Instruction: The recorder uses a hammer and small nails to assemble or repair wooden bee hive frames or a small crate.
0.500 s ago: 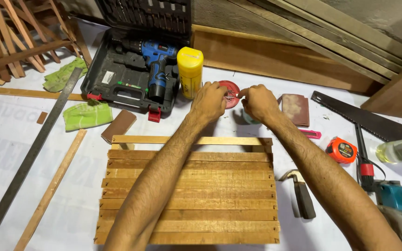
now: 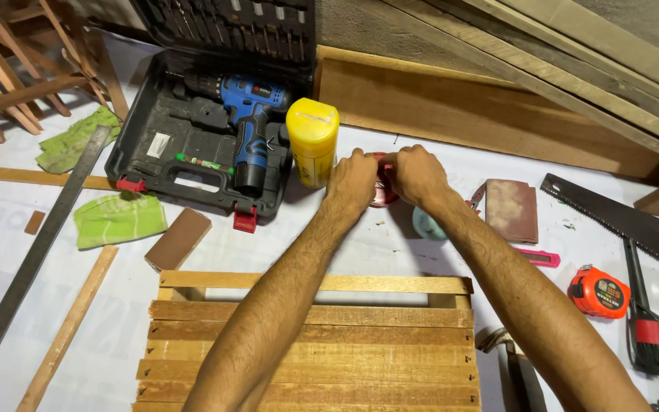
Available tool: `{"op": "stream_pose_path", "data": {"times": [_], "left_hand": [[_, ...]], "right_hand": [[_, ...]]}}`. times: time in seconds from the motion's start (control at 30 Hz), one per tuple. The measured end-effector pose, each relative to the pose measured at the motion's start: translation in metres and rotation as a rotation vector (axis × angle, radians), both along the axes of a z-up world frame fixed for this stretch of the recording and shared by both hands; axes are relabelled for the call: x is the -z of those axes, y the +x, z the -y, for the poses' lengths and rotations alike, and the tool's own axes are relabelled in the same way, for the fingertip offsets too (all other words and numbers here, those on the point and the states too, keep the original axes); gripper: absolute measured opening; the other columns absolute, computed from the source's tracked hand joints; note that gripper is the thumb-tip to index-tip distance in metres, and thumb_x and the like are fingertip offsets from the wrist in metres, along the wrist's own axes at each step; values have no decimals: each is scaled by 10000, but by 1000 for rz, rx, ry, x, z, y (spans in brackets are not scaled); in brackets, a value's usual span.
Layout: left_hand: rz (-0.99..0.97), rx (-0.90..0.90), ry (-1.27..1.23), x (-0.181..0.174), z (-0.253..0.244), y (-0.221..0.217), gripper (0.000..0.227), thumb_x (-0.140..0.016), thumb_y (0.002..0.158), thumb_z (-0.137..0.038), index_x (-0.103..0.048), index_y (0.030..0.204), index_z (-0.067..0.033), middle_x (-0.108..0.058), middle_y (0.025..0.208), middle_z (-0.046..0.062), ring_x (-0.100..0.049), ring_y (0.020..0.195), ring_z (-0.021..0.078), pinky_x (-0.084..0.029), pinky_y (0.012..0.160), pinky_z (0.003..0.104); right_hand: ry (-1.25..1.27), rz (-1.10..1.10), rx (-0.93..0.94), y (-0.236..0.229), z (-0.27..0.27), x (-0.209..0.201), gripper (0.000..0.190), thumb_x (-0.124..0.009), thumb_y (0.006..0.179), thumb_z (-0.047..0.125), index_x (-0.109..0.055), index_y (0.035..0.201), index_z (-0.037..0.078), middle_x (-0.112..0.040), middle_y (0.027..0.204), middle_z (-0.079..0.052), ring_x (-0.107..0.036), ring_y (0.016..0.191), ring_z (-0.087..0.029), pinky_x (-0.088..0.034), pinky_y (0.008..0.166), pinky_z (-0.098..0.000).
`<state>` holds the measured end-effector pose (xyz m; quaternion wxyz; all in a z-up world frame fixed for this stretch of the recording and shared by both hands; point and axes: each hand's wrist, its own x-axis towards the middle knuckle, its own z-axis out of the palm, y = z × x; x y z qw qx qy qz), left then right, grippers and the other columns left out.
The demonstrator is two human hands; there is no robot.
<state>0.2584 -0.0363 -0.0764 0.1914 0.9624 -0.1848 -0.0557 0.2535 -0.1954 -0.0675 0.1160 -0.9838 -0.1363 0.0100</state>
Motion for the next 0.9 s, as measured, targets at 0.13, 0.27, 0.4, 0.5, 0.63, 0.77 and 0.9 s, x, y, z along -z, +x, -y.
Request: {"op": "stream_pose_path", "data": {"times": [0.13, 0.27, 0.4, 0.5, 0.63, 0.77, 0.9], "left_hand": [[-38, -10, -3, 0, -3, -1, 303, -747, 826, -14, -705, 1123, 32, -631, 1187, 252, -683, 1078, 408, -586, 874, 478], [-69, 5, 19, 2, -1, 0, 315, -778, 834, -46, -701, 1122, 59, -642, 1191, 255, -686, 1098, 398, -591, 896, 465], [-62, 2, 16, -5, -1, -2, 404, -830, 796, -94, -682, 1132, 73, -638, 1197, 253, -682, 1097, 400, -583, 899, 469], [-84, 2, 19, -4, -1, -3, 389, -816, 819, -103, -680, 1134, 81, -642, 1187, 258, -692, 1094, 388, -593, 894, 459], [-31, 21, 7, 8, -2, -2, 296, -771, 844, -61, -708, 1118, 34, -654, 1175, 252, -698, 1082, 392, -593, 890, 467], [41, 32, -67, 2, -4, -4, 299, -705, 849, -44, -687, 1133, 47, -664, 1134, 255, -710, 1012, 399, -594, 848, 479], [107, 56, -233, -30, -3, -17, 269, -655, 850, -125, -732, 1093, -39, -688, 1052, 226, -701, 936, 410, -572, 807, 518]], "right_hand": [[-12, -38, 13, 3, -7, -1, 351, -760, 804, 170, -783, 1152, 216, -745, 954, -161, -703, 884, -367, -582, 783, -486], [-1, 32, 0, 2, -13, -4, 298, -770, 856, 213, -781, 1151, 178, -744, 917, -185, -702, 839, -380, -580, 756, -493], [76, 29, -1, 2, -14, 2, 349, -776, 810, 146, -791, 1156, 181, -743, 892, -198, -700, 814, -395, -577, 728, -505], [149, 25, 61, 6, -10, 17, 324, -781, 787, 100, -800, 1108, 143, -746, 917, -202, -720, 832, -380, -593, 762, -483], [243, 41, 65, 5, -12, 9, 290, -795, 755, 66, -790, 1044, 88, -753, 911, -199, -723, 846, -384, -585, 763, -484], [254, -51, 131, 2, -5, -3, 144, -773, 893, 151, -759, 974, 32, -745, 863, -218, -717, 798, -381, -567, 742, -472], [426, -109, 175, -4, 12, -7, 191, -748, 937, 204, -752, 971, 16, -746, 818, -191, -726, 722, -291, -561, 705, -418]]}}
